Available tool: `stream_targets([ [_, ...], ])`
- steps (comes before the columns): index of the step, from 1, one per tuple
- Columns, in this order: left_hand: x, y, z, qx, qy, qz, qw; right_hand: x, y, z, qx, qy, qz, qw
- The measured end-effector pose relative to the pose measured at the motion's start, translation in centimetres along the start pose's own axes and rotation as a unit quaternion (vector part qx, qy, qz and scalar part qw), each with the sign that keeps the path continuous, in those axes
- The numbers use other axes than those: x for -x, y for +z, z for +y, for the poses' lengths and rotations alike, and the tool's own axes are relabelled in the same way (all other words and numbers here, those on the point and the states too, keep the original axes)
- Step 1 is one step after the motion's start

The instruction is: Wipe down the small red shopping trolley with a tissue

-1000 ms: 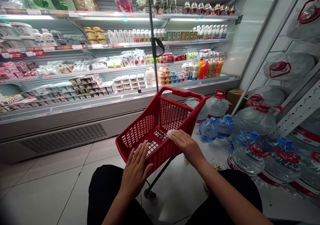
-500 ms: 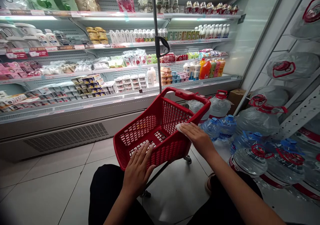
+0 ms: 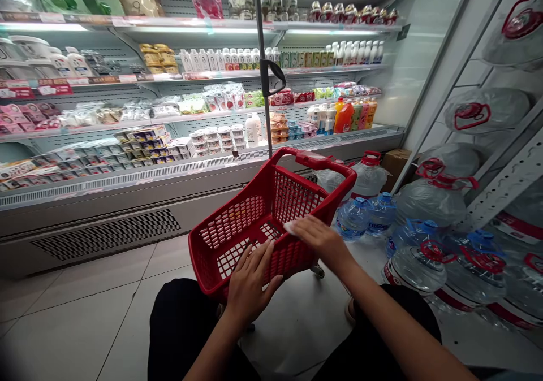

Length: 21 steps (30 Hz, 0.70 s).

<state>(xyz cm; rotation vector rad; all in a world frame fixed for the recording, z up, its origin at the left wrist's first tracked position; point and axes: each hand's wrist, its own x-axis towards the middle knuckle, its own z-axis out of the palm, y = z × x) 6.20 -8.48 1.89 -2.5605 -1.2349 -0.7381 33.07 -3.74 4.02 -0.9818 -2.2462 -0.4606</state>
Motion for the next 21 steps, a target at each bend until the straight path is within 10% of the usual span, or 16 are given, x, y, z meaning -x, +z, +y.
stream_targets([
  [6, 0.7, -1.2, -1.8, 0.008, 0.013, 0.004, 1.0, 1.8, -4.0, 7.6, 0.083, 0.077, 0.045, 0.993],
  [16, -4.5, 1.8, 1.1, 0.03, 0.012, 0.014, 0.999, 1.0, -1.0, 0.2, 0.05, 0.021, 0.009, 0.999],
  [21, -6.1, 3.2, 0.9, 0.055, 0.035, 0.025, 0.998, 1.8, -3.2, 5.8, 0.078, 0.049, 0.001, 0.996],
])
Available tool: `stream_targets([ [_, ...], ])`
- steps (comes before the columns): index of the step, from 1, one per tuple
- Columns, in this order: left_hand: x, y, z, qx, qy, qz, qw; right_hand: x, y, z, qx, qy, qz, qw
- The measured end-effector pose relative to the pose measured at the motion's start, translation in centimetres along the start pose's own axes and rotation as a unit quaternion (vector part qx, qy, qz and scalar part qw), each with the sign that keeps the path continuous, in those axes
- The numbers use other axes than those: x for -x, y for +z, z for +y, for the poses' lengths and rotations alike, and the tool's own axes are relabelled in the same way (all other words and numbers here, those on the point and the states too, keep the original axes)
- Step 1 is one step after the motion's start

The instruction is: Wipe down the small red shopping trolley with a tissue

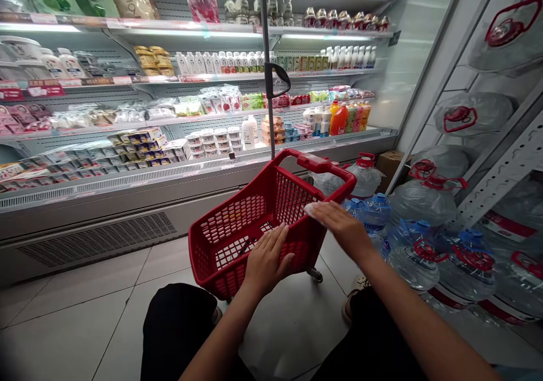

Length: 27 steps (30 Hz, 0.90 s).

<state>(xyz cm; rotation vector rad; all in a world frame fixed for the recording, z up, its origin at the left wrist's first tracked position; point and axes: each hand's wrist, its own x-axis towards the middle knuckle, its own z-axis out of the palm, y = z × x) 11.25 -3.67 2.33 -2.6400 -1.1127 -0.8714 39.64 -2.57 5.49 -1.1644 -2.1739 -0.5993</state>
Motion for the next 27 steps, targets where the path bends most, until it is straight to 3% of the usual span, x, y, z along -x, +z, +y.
stream_targets([
  [3, -0.5, 0.4, -0.1, 0.013, 0.004, 0.005, 1.0, 0.3, -0.5, 4.4, 0.037, 0.059, 0.028, 0.997],
  [5, -0.9, 0.6, 0.1, 0.026, 0.001, 0.006, 1.0, 0.4, -0.2, 5.3, 0.053, 0.083, 0.039, 0.994],
  [8, -1.5, 1.0, 0.6, 0.04, 0.0, -0.001, 0.999, 0.2, 1.0, 2.8, 0.041, 0.066, 0.027, 0.997],
  [11, -1.7, 1.4, 1.1, 0.042, 0.005, -0.009, 0.999, 0.1, 2.2, -0.9, 0.003, -0.002, -0.016, 1.0],
  [13, -1.7, 1.6, 1.3, 0.04, 0.006, -0.012, 0.999, 0.2, 2.2, -1.6, -0.009, -0.035, -0.034, 0.999],
  [16, -1.6, 1.7, 1.5, 0.034, 0.016, -0.017, 0.999, 0.9, 1.1, 1.2, 0.009, -0.022, -0.03, 0.999],
  [19, -1.5, 1.7, 1.6, 0.028, 0.025, -0.016, 0.999, 1.7, -0.2, 5.5, 0.054, 0.047, 0.015, 0.997],
  [21, -1.6, 1.8, 1.7, 0.023, 0.026, -0.012, 0.999, 2.0, -0.6, 6.8, 0.072, 0.082, 0.041, 0.993],
  [23, -1.7, 1.9, 1.7, 0.017, 0.026, -0.009, 0.999, 2.1, -0.3, 5.8, 0.069, 0.089, 0.048, 0.993],
  [27, -1.8, 2.1, 1.6, 0.011, 0.027, -0.008, 1.0, 1.3, 1.9, -0.5, 0.023, 0.034, 0.023, 0.999],
])
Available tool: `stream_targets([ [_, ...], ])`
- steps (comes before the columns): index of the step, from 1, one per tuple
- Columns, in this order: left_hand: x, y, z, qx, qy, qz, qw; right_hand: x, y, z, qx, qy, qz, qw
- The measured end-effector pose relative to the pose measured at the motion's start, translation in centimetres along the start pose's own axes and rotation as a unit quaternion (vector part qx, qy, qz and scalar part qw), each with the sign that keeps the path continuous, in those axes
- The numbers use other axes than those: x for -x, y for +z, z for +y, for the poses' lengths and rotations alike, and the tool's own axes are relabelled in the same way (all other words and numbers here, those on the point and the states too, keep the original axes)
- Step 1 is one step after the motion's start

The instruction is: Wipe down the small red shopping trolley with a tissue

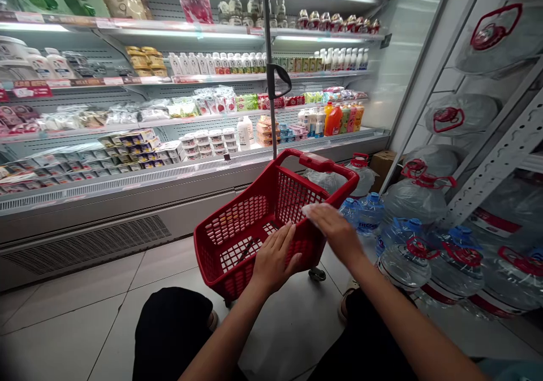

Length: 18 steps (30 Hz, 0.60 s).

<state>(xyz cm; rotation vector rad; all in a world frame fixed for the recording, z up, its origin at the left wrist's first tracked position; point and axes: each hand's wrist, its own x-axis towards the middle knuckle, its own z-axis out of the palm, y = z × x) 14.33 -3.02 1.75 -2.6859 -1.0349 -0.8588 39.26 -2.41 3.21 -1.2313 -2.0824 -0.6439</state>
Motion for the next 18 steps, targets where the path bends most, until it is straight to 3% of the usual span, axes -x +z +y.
stream_targets([
  [2, 0.1, 0.0, -0.1, -0.004, 0.002, 0.0, 1.0, -0.2, 0.8, -2.6, -0.019, -0.03, -0.009, 0.999],
  [4, 0.2, 0.0, -0.3, -0.013, 0.008, 0.0, 1.0, -0.4, 1.0, -3.3, -0.028, -0.055, -0.021, 0.998],
  [7, 0.3, -0.1, -0.5, -0.031, 0.016, 0.001, 0.999, -0.3, -0.1, -0.7, -0.016, -0.063, -0.037, 0.997],
  [13, -0.1, -0.3, -0.6, -0.043, 0.021, -0.016, 0.999, -0.4, -1.6, 7.0, 0.024, 0.061, 0.016, 0.998],
  [15, -0.2, -0.5, -0.7, -0.037, 0.022, -0.027, 0.999, -0.7, -1.0, 7.5, 0.024, 0.079, 0.022, 0.996],
  [18, -0.3, -0.7, -0.9, -0.037, 0.018, -0.039, 0.998, -1.1, 0.4, 5.8, 0.024, 0.085, 0.034, 0.996],
])
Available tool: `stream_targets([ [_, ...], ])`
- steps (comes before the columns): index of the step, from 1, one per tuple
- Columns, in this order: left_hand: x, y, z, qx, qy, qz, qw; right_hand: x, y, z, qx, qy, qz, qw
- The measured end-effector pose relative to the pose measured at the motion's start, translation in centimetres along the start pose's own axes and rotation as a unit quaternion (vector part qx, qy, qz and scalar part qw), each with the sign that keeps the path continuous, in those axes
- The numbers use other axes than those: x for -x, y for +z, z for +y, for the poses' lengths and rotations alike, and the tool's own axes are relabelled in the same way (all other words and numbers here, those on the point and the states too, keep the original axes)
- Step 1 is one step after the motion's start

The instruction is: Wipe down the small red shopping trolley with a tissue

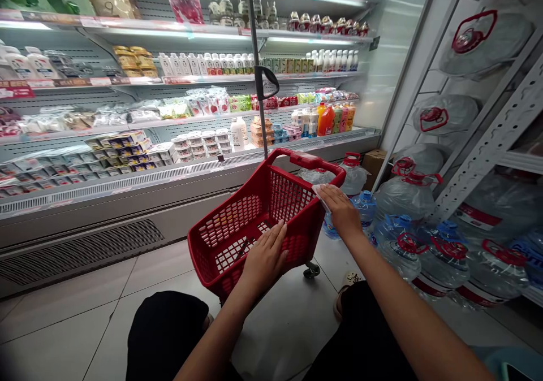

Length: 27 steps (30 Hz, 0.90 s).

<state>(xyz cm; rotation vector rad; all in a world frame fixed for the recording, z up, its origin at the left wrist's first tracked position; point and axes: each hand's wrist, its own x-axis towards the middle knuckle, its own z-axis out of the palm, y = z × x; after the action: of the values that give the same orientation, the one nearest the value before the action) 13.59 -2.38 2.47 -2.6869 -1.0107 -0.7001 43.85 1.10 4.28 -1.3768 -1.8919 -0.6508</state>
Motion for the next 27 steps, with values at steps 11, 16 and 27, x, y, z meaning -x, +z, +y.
stream_targets([
  [11, 2.1, -1.4, -1.5, -0.004, -0.004, -0.01, 1.0, 0.5, 1.4, -5.1, -0.033, -0.123, -0.073, 0.989],
  [16, 4.2, -2.3, -2.5, -0.013, -0.005, -0.027, 1.0, 0.0, 2.7, -3.2, -0.011, -0.051, -0.029, 0.998],
  [27, 3.3, -1.4, -2.5, -0.003, -0.028, -0.03, 0.999, 1.9, 2.8, -7.9, -0.031, -0.131, -0.079, 0.988],
])
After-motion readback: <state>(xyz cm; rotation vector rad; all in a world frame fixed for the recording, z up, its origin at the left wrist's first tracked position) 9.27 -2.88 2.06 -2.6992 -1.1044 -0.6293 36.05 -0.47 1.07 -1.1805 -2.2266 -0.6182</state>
